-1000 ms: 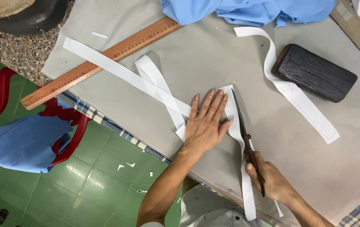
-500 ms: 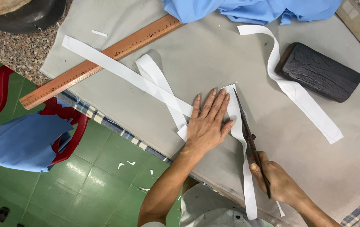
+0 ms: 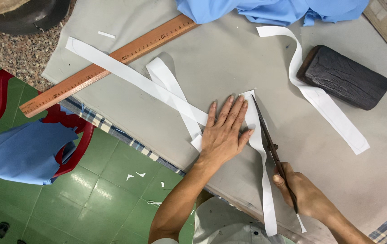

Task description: The person uses shears to cut a large sheet of white paper into long, narrow strips on a table. The person repeatedly cuts the paper along its length, separating the strips and moving them aside as the task progresses.

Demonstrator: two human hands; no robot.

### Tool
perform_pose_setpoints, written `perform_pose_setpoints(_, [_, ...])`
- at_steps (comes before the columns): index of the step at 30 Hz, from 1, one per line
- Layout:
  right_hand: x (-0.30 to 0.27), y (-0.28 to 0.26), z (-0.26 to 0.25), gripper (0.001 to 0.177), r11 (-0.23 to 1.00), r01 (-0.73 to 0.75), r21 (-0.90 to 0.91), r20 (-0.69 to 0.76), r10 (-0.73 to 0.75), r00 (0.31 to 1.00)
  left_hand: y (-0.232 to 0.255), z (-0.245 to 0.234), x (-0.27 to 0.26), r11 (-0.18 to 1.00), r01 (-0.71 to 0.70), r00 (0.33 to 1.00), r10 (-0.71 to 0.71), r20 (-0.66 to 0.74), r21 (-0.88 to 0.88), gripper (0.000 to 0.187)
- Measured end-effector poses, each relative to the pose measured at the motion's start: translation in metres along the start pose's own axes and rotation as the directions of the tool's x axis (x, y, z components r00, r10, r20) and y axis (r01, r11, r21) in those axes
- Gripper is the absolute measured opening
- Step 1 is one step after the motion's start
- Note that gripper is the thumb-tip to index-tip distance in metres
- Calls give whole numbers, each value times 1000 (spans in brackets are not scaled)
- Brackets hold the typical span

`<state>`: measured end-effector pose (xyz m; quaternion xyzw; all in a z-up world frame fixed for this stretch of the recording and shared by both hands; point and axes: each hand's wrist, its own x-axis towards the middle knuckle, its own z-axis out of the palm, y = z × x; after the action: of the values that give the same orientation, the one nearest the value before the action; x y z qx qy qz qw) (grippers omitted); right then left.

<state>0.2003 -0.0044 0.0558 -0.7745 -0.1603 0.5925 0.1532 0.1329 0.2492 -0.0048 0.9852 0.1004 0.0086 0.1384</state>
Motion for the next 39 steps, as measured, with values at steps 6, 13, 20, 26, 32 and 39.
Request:
perform_pose_setpoints(6, [5, 4, -8, 40, 993, 97, 74, 43, -101, 994, 0, 0, 0, 1000, 1, 1000, -1, -11, 4, 68])
perform_pose_setpoints(13, [10, -1, -9, 44, 998, 53, 37, 12, -53, 999, 1, 2, -1, 1000, 9, 1000, -9, 9, 4, 68])
perform_pose_setpoints(20, [16, 11, -7, 41, 990, 132, -45, -53, -135, 989, -1, -2, 0, 999, 8, 1000, -8, 11, -36, 69])
perform_pose_setpoints(26, [14, 18, -6, 40, 978, 205, 39, -175, -195, 965, 6, -3, 0, 993, 38, 996, -46, -73, -111, 102])
perform_pose_setpoints(32, [-19, 72, 9, 65, 994, 84, -67, -563, -107, 819, -32, 7, 12, 993, -66, 965, 37, -259, -103, 29])
perform_pose_setpoints(39, [-66, 151, -5, 55, 969, -104, 226, -686, 234, 689, -57, -62, 16, 946, 236, 826, -74, -559, 223, 77])
